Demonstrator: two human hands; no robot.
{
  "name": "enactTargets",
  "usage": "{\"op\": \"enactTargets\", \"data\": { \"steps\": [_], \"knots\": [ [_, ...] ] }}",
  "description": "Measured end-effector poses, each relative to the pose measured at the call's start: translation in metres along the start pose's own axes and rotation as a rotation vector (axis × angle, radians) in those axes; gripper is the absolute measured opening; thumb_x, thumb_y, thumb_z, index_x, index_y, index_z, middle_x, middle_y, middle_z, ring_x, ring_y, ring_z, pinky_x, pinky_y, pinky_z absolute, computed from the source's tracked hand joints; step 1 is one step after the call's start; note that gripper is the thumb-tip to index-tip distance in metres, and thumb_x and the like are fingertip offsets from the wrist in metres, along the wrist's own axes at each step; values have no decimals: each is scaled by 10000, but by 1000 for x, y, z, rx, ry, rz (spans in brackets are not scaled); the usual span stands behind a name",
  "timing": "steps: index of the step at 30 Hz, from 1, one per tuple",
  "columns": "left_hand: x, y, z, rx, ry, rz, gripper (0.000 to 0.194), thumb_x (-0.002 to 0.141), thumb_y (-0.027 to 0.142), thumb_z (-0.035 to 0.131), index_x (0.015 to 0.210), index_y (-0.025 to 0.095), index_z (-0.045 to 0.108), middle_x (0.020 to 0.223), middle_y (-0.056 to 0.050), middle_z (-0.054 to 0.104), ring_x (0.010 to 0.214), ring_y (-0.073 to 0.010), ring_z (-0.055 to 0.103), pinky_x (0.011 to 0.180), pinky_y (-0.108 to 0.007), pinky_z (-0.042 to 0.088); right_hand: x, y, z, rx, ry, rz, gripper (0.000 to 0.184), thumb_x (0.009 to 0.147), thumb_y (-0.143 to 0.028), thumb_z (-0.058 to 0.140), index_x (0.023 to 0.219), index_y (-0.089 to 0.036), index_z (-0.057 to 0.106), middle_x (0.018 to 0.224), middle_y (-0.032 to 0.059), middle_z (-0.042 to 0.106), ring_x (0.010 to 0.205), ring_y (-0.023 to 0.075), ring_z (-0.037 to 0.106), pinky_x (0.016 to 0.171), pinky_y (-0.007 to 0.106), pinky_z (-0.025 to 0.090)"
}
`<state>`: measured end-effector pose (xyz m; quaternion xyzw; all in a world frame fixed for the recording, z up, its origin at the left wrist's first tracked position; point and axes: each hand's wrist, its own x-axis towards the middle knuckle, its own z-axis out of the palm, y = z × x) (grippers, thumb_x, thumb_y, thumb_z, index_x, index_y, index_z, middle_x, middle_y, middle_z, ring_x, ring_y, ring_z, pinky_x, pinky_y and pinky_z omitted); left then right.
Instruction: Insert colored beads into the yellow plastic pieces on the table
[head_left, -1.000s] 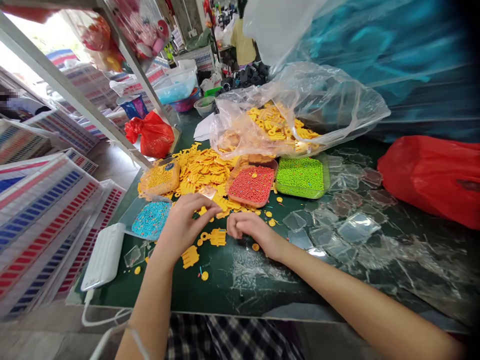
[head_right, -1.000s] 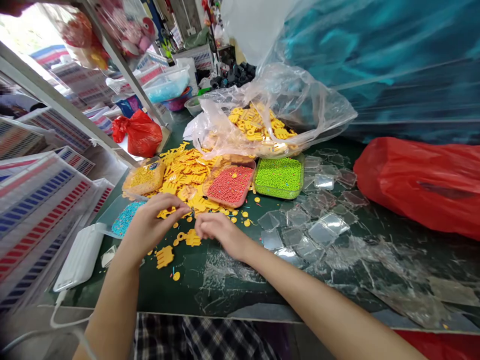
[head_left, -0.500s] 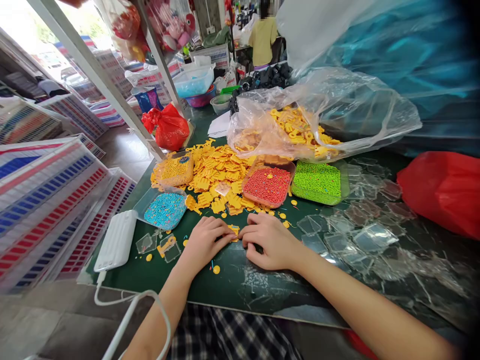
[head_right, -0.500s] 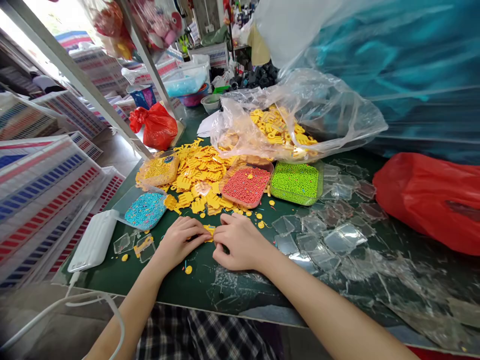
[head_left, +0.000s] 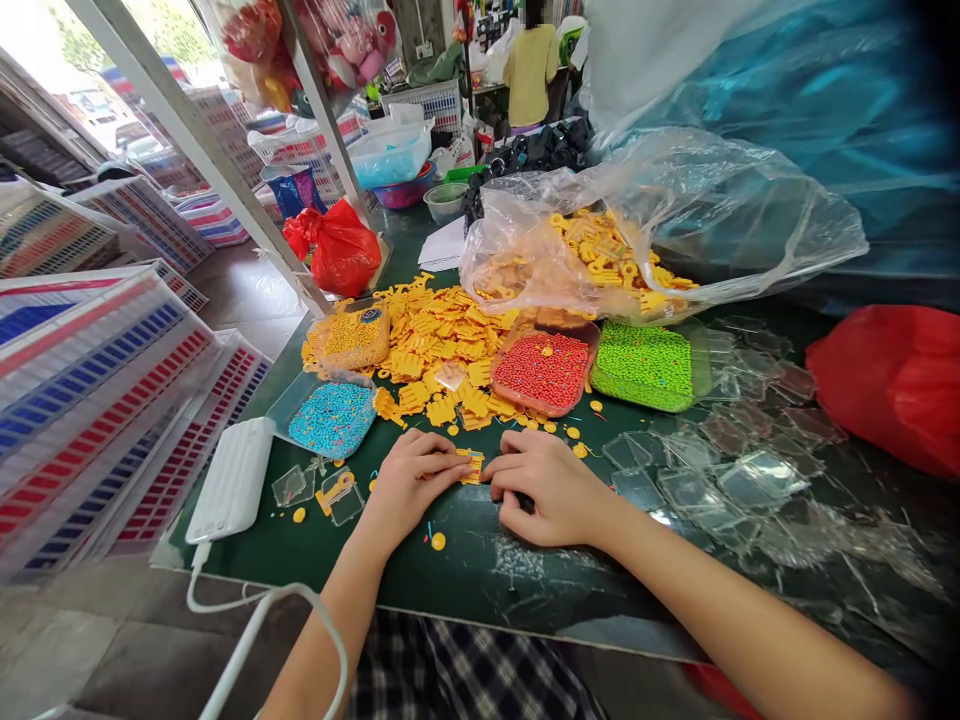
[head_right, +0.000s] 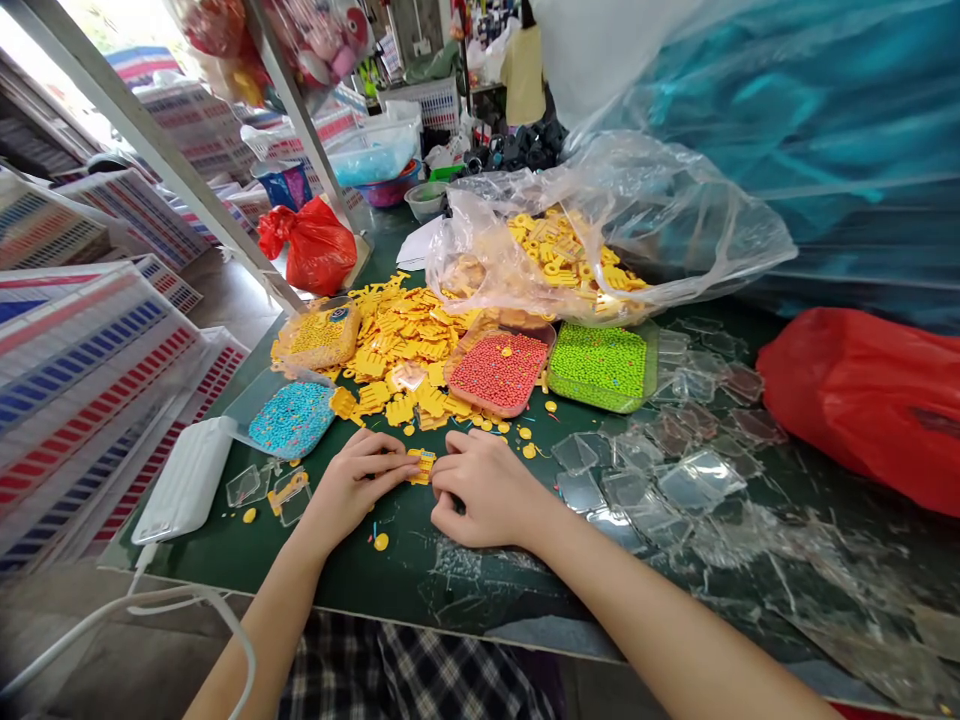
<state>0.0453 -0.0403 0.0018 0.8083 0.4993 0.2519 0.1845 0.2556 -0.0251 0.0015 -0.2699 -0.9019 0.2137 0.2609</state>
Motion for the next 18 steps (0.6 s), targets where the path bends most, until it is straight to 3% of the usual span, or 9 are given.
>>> {"op": "enactTargets", "data": {
  "steps": [7,11,14,18],
  "knots": [
    [-3,-1,-1,9,105,-60,252,931,386,554,868,241,749,859,-40,686,832,-195,596,761,-347,487,0,0,0,23,25,-10,172,677,-141,466,578,-224,580,595,30,633,654,192,388,603,326,249],
    [6,10,-4,36,178,4,275,925,422,556,836,232,734,817,-36,689,800,-188,610,734,-336,484,0,-2,0,6,53,-85,166,679,-141,458,589,-215,577,599,35,615,644,185,378,583,326,223],
    [31,28,-11,118,192,141,301,932,436,544,813,218,714,800,-30,699,789,-180,607,742,-329,464,0,-4,2,-27,69,-168,133,664,-150,468,572,-212,541,566,23,568,629,177,375,564,330,207],
    [87,45,-14,337,136,229,312,947,425,513,864,204,717,875,-54,720,843,-213,584,782,-361,435,-1,-4,7,-56,85,-209,131,662,-186,494,537,-225,489,540,3,524,614,172,382,549,334,221]
  ]
}}
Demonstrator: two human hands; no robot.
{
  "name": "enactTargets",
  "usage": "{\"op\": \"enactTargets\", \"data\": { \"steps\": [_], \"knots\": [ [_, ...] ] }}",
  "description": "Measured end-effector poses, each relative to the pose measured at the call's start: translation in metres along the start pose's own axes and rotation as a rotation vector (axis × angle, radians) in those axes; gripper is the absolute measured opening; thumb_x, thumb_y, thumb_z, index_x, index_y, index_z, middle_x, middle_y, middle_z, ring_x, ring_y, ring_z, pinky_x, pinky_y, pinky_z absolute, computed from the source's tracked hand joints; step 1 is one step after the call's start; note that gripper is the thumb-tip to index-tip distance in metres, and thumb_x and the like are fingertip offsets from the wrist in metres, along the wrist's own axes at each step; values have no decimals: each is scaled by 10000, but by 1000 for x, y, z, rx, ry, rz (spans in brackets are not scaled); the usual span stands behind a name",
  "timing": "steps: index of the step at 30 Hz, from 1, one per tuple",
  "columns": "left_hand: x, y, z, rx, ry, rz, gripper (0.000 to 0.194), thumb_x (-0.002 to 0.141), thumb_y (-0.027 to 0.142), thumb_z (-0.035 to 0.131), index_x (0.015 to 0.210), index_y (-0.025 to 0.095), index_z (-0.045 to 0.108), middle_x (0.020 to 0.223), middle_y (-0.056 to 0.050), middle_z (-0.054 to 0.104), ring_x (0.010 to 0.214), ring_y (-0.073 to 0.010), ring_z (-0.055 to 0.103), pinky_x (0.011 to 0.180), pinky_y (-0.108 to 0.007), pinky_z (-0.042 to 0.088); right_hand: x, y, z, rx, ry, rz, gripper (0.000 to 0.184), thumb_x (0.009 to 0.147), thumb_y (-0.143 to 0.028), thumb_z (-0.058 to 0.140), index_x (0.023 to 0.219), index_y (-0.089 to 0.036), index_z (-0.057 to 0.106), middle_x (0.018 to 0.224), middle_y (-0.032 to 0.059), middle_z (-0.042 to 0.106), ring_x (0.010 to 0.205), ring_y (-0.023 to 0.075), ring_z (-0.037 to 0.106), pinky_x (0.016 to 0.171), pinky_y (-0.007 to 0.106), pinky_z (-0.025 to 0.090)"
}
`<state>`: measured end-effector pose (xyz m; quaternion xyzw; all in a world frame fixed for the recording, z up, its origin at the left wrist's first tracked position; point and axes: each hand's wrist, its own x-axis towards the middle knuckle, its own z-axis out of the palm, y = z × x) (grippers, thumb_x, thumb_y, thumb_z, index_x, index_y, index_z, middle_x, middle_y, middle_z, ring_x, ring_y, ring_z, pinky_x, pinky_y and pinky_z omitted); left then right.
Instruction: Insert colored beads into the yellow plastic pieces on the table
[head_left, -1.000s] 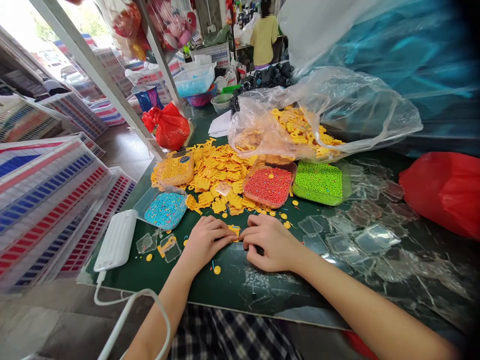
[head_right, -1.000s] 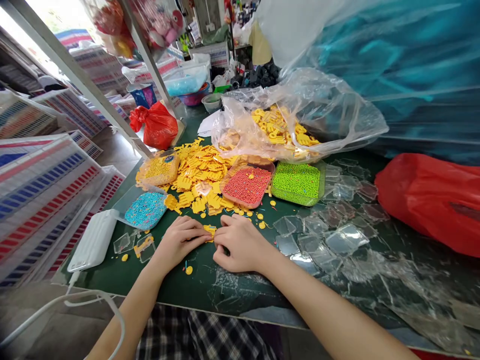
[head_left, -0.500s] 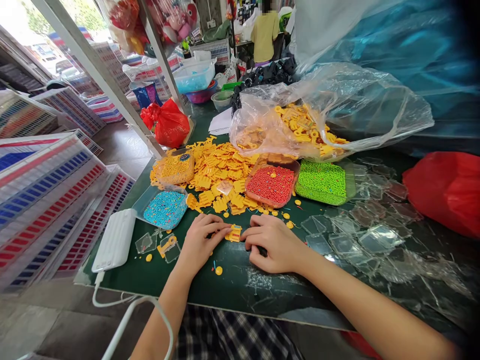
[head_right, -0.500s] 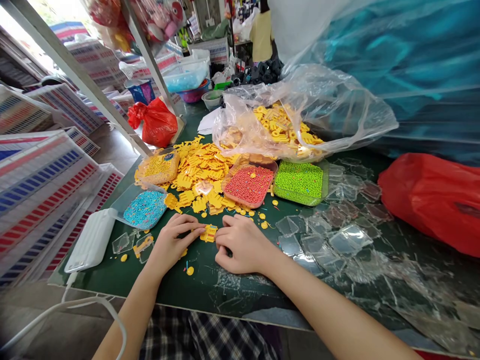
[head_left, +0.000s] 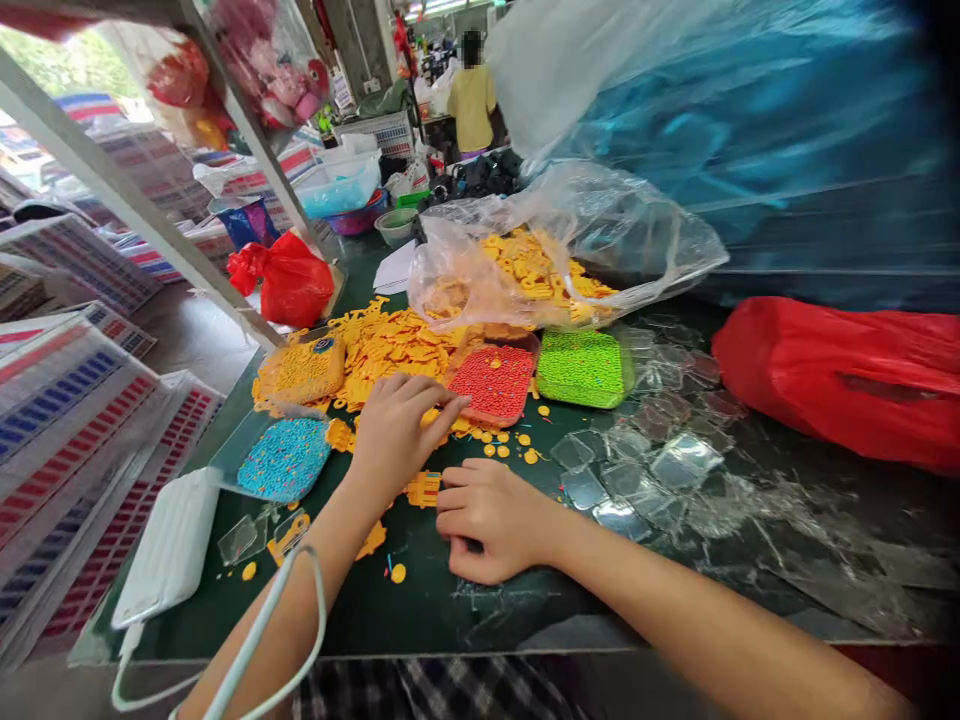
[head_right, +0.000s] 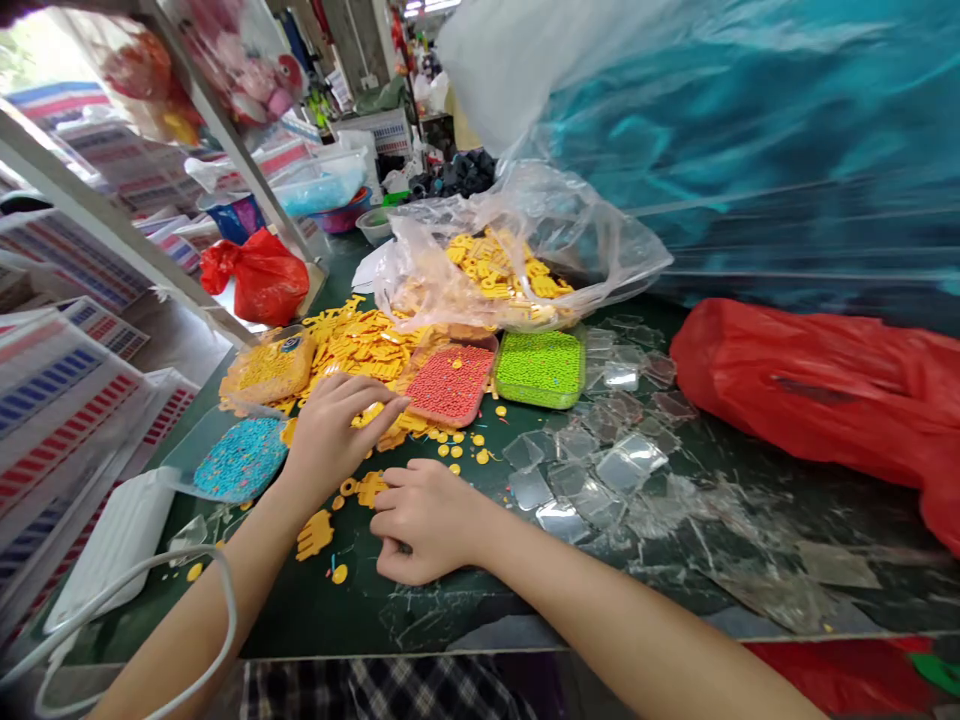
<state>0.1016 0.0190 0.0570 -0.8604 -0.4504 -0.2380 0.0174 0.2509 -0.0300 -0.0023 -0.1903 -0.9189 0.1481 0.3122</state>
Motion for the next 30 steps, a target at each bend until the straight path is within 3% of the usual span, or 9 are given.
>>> {"op": "enactTargets", "data": {
  "steps": [3,5,9,13,19,24,30],
  "knots": [
    [46,1,13,109,-178,45,308,946,417,510,925,196,723,947,-70,733,903,-238,594,806,-378,426,0,1,1,-25,-5,-20,173,684,-230,527,520,-234,471,523,-5,522,617,173,411,535,336,238],
    [76,10,23,50,-282,83,299,955,398,496,969,197,716,986,-64,735,909,-218,616,799,-346,434,1,3,1,-53,-6,-34,203,700,-265,547,515,-239,468,518,-4,535,628,179,436,526,338,247],
    [127,51,43,-160,-494,275,228,944,319,537,1044,194,699,1046,-34,729,907,-166,643,760,-267,443,3,6,2,-97,-14,-41,239,744,-326,554,530,-240,490,549,3,587,650,186,482,514,342,269],
    [160,91,67,-67,-692,447,194,892,263,620,1047,193,713,1060,-32,728,928,-174,647,767,-257,434,3,9,5,-131,-43,-68,230,801,-369,524,624,-232,572,655,4,662,714,190,547,553,355,325],
    [176,101,95,10,-815,538,327,816,345,679,1114,211,689,1085,-42,715,947,-200,645,736,-251,431,6,5,-3,-156,-137,-23,277,857,-401,476,792,-214,669,780,2,719,758,183,618,560,331,347],
    [179,94,111,-67,-850,550,250,794,323,683,993,178,724,1016,-47,726,905,-186,647,758,-243,443,9,-1,-12,-149,-236,46,306,893,-402,453,821,-216,684,776,-3,727,694,163,639,504,312,325],
    [172,82,110,-158,-768,514,147,826,271,665,840,151,749,912,-53,711,815,-164,640,746,-244,448,6,-3,-17,-179,-219,68,275,885,-376,472,804,-214,680,769,-8,726,691,156,641,482,304,310]
  ]
}}
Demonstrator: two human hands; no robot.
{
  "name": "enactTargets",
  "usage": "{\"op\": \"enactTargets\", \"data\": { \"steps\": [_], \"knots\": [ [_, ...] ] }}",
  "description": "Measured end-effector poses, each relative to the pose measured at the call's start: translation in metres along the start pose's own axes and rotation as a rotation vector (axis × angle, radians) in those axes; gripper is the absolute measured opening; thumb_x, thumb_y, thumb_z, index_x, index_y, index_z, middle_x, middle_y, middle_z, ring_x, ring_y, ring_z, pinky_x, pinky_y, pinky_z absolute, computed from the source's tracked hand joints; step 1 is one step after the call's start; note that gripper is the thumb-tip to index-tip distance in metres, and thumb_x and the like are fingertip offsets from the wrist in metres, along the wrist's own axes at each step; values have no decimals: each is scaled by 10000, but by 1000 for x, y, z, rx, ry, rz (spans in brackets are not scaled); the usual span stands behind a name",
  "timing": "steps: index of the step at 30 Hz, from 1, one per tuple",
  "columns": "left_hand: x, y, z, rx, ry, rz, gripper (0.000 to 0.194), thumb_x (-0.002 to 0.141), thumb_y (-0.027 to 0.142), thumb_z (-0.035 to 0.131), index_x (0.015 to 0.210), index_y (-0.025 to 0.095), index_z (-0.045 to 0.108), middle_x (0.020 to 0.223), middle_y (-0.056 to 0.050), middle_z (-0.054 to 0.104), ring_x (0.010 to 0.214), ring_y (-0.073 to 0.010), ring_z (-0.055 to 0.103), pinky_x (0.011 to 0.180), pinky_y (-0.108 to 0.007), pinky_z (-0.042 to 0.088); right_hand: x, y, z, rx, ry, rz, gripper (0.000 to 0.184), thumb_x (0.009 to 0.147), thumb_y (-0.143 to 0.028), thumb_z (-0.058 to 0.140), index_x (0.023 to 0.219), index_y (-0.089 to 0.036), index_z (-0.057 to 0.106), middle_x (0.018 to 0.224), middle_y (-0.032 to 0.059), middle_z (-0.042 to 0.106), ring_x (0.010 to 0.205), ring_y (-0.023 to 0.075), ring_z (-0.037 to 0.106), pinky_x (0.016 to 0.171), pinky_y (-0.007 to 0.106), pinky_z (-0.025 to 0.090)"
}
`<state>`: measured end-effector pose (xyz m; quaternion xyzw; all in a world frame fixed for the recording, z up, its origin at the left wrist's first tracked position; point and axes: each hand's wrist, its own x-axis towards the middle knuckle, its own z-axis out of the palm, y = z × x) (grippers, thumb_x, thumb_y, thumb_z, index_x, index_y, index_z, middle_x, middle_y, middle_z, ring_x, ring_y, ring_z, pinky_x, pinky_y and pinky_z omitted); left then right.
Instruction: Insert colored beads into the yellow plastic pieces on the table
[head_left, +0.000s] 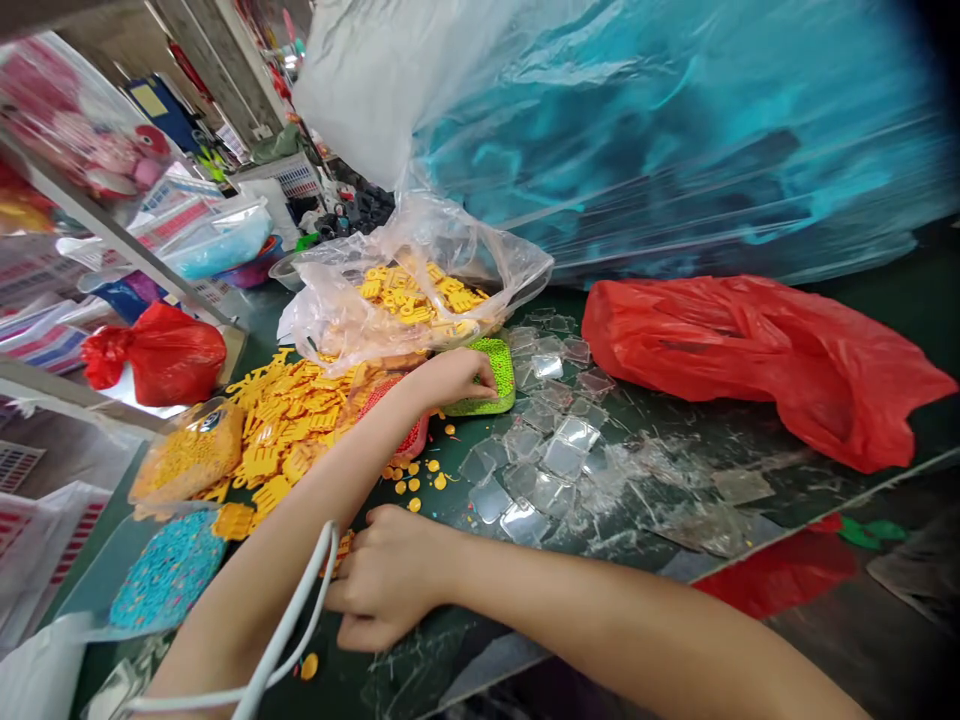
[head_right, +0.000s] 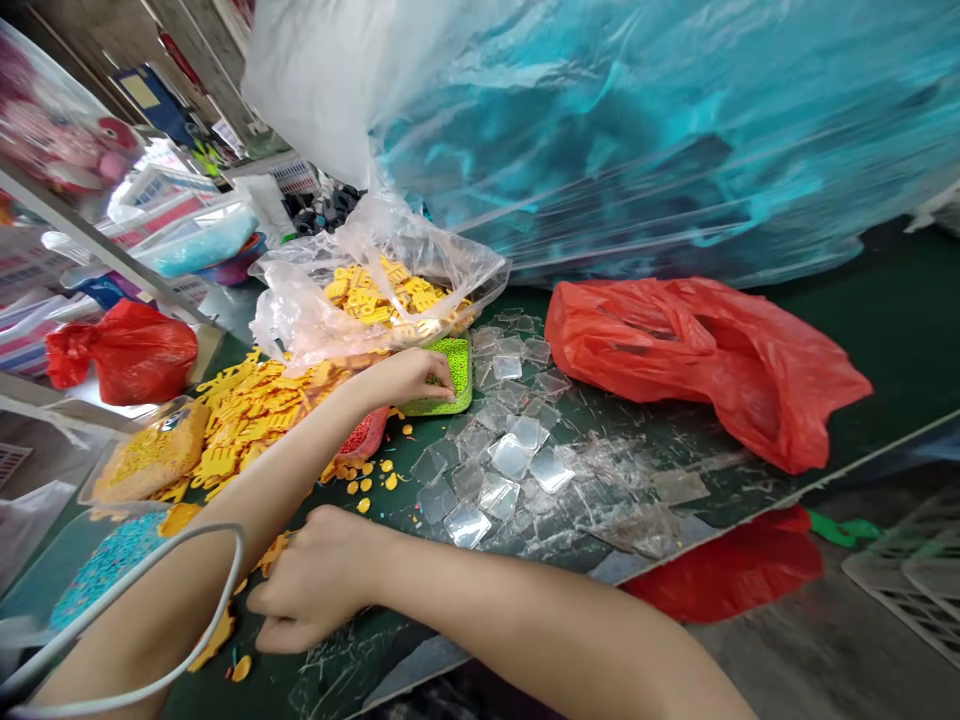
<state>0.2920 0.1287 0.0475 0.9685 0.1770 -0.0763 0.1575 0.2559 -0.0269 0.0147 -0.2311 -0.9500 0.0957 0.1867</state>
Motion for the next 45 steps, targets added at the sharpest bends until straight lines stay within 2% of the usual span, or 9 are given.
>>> {"op": "enactTargets", "data": {
  "steps": [6,13,21,24,27,31,35,39,45],
  "knots": [
    [-33,5,0,38,273,-87,180,867,325,649,914,185,751,963,-50,700,920,-190,625,808,-276,445,0,0,4,-54,20,-28,238,850,-340,500,732,-207,659,699,-2,704,659,156,624,483,306,313],
    [-22,16,-4,144,57,-204,149,795,283,719,912,208,771,918,-44,735,870,-210,655,711,-272,445,1,5,18,-94,70,-103,259,839,-328,477,749,-202,685,705,14,715,670,177,632,546,315,380],
    [-18,17,-5,142,67,-211,105,808,245,701,825,155,753,837,-59,721,814,-194,644,742,-281,448,0,10,15,-118,57,-134,240,829,-305,491,817,-193,703,755,22,721,724,195,632,613,331,421],
    [-43,25,-16,108,240,-198,176,889,294,625,927,157,729,971,-70,698,929,-192,619,814,-290,445,-1,11,14,-86,51,-128,210,819,-272,495,803,-186,686,752,25,709,741,184,615,596,313,405],
    [-94,41,-21,-28,608,-155,185,919,293,589,890,162,716,932,-50,666,908,-169,603,815,-276,450,-2,11,11,-49,75,-101,187,807,-235,487,759,-179,658,782,33,688,767,175,579,571,296,373],
    [-183,60,10,-137,884,-345,198,922,315,578,877,182,718,868,-34,616,848,-168,590,785,-280,466,-2,11,11,-30,105,-50,165,758,-184,484,663,-180,619,696,16,639,690,160,502,562,291,327],
    [-251,59,70,-217,796,-567,236,920,383,565,896,214,729,854,-34,623,836,-182,600,758,-298,481,-3,14,16,12,166,-18,162,705,-147,479,596,-185,592,608,-4,623,638,151,454,572,290,302],
    [-277,52,115,-221,675,-548,254,921,405,563,861,230,737,875,-37,645,838,-185,586,760,-315,473,-4,13,19,70,202,7,168,682,-129,469,580,-189,589,588,-10,634,627,151,449,551,286,281],
    [-278,46,131,-176,674,-513,206,915,383,587,898,277,764,898,-33,650,843,-180,553,766,-325,458,-5,6,21,119,175,-1,175,661,-124,465,572,-199,595,583,-9,639,636,156,464,541,284,269]
  ]
}}
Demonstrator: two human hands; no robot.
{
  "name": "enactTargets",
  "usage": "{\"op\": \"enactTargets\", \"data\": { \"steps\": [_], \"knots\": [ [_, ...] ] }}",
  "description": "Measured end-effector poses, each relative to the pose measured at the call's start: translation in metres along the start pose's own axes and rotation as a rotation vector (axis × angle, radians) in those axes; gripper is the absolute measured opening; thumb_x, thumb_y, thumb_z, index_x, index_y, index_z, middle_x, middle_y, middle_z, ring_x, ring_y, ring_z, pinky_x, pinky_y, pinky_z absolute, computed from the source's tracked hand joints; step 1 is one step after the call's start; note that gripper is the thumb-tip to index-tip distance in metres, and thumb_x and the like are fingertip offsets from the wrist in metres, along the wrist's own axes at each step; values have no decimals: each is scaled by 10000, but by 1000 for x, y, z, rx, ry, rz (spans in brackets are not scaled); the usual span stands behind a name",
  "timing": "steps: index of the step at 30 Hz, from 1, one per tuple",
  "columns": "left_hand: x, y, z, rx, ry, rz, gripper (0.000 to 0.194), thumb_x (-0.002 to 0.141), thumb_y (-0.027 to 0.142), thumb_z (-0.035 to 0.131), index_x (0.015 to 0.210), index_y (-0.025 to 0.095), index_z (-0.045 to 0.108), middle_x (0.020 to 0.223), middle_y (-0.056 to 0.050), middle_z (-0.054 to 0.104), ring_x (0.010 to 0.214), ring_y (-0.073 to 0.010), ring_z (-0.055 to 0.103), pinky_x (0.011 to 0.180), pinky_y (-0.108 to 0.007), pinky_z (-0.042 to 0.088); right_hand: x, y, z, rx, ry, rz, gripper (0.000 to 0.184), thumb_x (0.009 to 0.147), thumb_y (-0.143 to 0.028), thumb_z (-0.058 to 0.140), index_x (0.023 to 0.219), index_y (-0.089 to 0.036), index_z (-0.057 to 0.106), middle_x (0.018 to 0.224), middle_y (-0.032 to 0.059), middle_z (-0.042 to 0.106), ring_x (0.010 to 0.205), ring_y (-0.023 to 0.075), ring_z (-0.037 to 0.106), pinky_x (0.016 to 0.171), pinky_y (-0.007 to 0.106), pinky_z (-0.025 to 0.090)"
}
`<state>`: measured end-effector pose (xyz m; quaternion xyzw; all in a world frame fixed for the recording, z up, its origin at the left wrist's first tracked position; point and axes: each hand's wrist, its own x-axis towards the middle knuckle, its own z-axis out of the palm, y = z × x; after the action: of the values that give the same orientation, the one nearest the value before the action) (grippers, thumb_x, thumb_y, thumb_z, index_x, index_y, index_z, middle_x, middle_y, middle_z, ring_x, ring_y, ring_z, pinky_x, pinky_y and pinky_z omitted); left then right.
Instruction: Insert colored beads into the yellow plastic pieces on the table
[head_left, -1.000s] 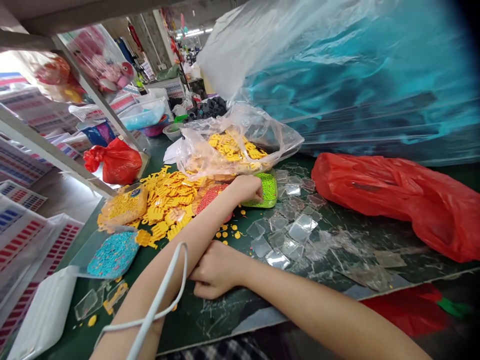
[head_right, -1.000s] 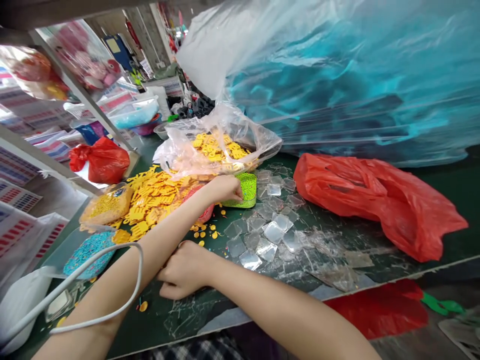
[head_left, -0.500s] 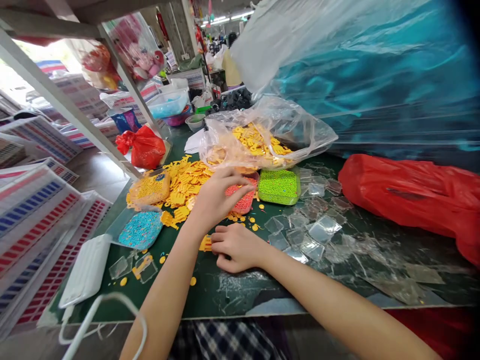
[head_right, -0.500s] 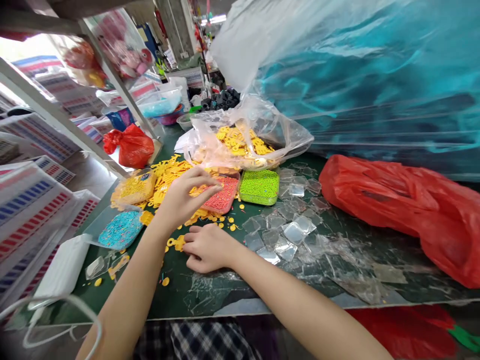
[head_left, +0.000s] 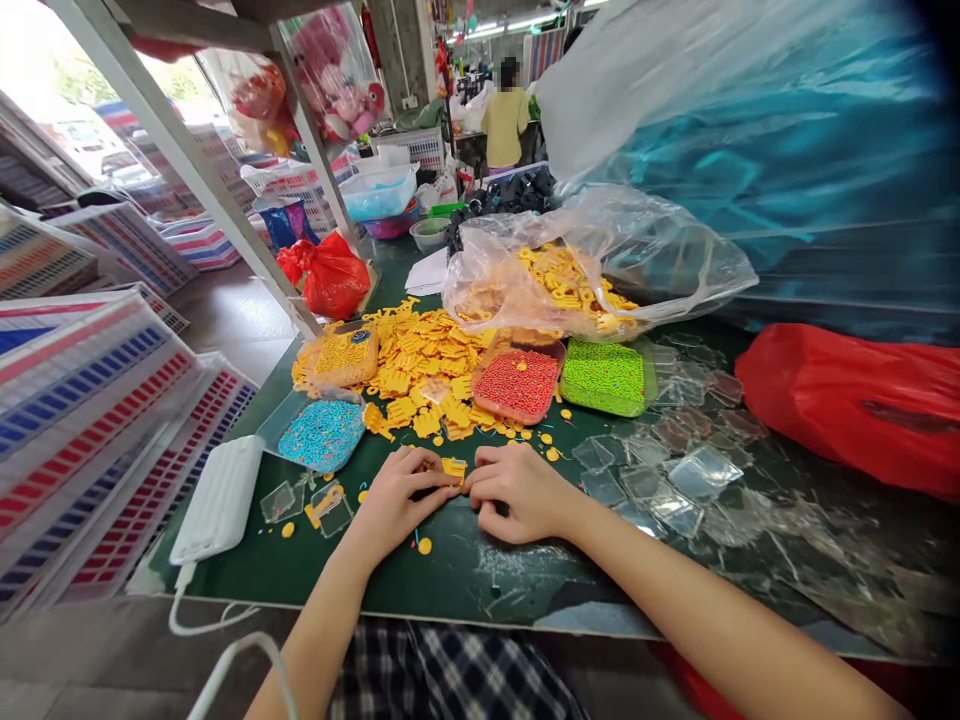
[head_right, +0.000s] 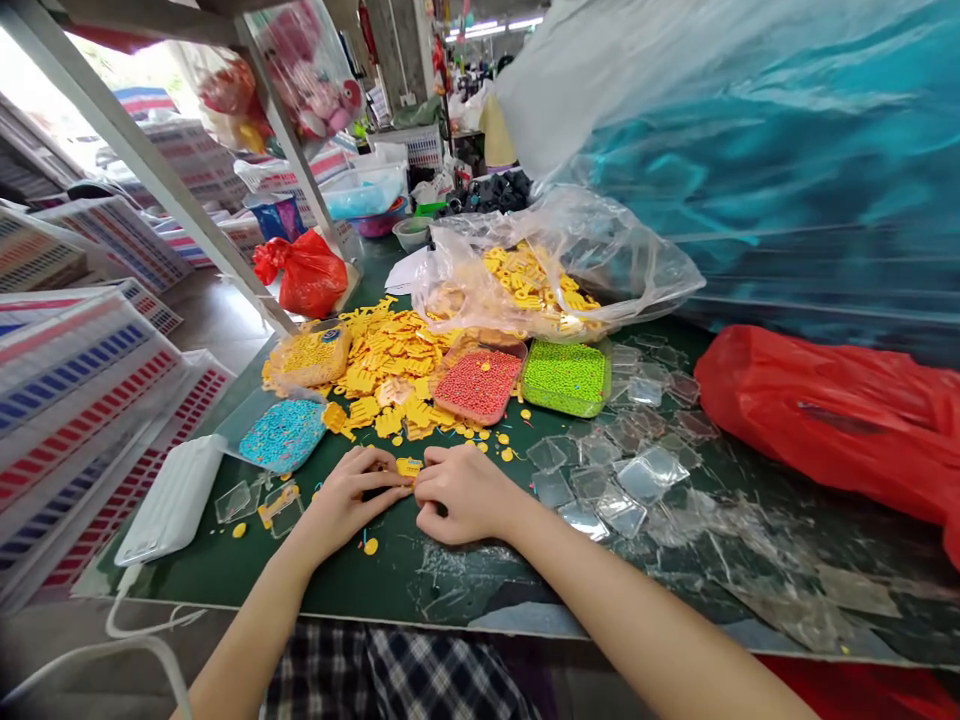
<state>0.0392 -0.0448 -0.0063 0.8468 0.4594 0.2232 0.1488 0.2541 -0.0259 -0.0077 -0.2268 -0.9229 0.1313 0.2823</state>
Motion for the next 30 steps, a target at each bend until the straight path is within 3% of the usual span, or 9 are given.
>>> {"op": "enactTargets", "data": {
  "steps": [11,19,24,30],
  "knots": [
    [3,0,1,-26,3,14,146,888,340,634,939,327,770,991,-36,673,907,-199,560,830,-358,496,1,1,0,14,-6,12,199,685,-133,449,581,-198,606,574,-6,630,629,155,454,539,288,263],
    [-1,-1,-4,-33,153,-55,155,886,343,633,955,314,769,1047,-40,679,939,-218,543,825,-367,500,0,1,0,17,-5,28,212,698,-136,440,608,-201,621,597,1,640,627,155,443,547,283,275],
    [1,2,0,19,54,28,151,879,316,646,968,344,765,1100,-31,684,987,-230,548,892,-424,487,0,2,-1,9,-25,43,202,708,-137,459,618,-199,628,593,4,631,638,155,455,563,276,302],
    [2,2,3,49,-10,54,215,886,297,634,1064,363,734,1338,-29,591,1123,-264,512,955,-485,490,0,2,-1,-2,-52,53,196,722,-136,469,629,-198,630,603,10,627,652,157,460,577,269,324]
  ]
}}
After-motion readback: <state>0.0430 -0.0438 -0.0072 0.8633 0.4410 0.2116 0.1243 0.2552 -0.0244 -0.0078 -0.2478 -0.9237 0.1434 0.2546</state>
